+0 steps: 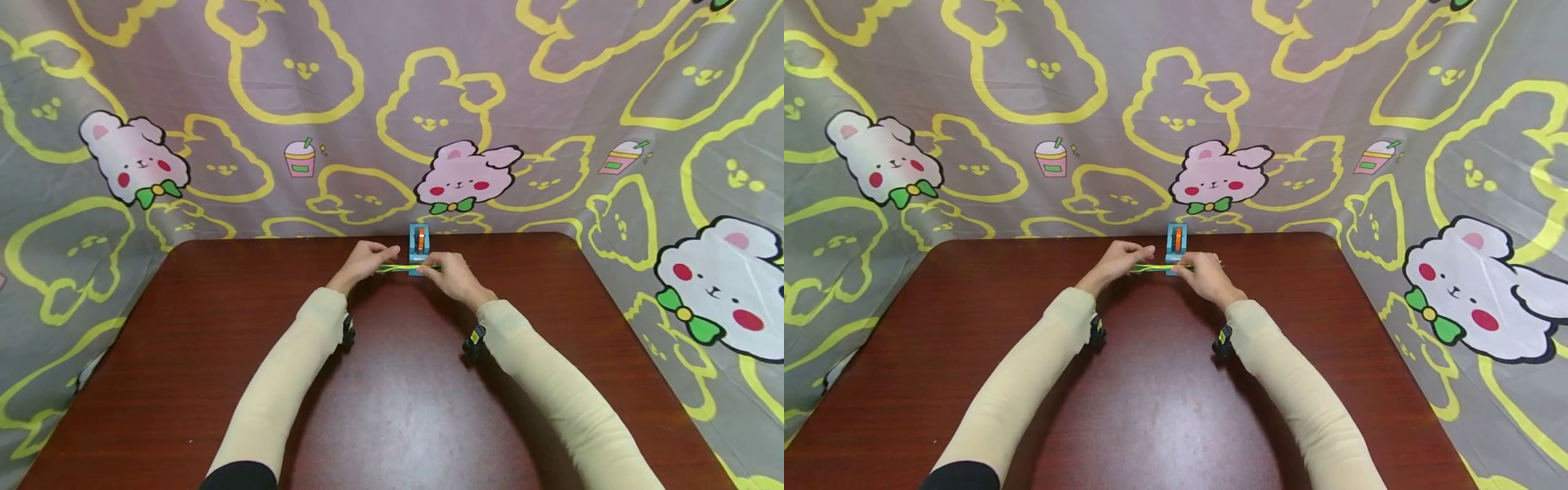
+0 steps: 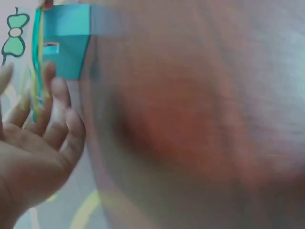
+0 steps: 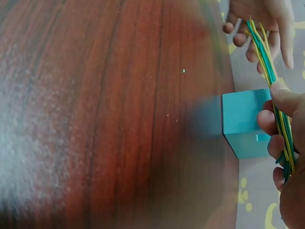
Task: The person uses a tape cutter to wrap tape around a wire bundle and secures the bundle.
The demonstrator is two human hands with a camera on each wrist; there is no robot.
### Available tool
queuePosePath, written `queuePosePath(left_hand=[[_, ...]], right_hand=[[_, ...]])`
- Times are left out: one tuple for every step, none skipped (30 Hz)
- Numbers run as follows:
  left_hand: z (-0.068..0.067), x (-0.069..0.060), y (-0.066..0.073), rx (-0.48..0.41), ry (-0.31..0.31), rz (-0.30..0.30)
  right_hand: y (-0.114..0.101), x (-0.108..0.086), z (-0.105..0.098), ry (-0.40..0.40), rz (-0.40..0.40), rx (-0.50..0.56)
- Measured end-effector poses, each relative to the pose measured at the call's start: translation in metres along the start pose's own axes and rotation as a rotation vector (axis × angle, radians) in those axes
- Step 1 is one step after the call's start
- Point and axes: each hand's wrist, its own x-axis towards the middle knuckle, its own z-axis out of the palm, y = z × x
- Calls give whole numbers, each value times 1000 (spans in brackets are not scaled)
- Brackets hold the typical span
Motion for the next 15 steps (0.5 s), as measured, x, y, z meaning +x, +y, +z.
queuePosePath(left_hand=[[1, 1, 4, 39, 9, 9], [2, 2, 7, 71, 13, 10], [3, 3, 11, 114, 15, 11], [4, 3, 15, 162, 15, 1], [5, 4, 19, 207, 13, -15], [7, 5, 23, 258, 14, -32], [9, 6, 27, 312, 10, -55], [11, 7, 31, 364, 6, -78], [14, 9, 34, 419, 3, -96], [17, 10, 37, 469, 5, -108], [20, 11, 40, 511, 9, -116], [23, 12, 41, 551, 13, -117], [25, 13, 43, 583, 19, -116], [28, 13, 44, 609, 30, -113], [30, 13, 45, 625, 37, -111]], right_hand=[[1, 0, 0, 1, 2, 3], [1, 0, 1, 3, 5, 7], [1, -1, 1, 3, 8, 12], [2, -1, 2, 2, 8, 16], [2, -1, 2, 1, 9, 20], [3, -1, 3, -1, 11, 24], [3, -1, 3, -2, 12, 26], [4, -1, 3, -2, 12, 27], [4, -1, 4, -1, 11, 26], [5, -1, 4, 1, 5, 27], [6, -1, 5, 3, 3, 30], [6, -1, 5, 4, -1, 32], [7, -1, 6, 6, -4, 37], [7, -1, 6, 10, -9, 43], [8, -1, 7, 12, -12, 50]])
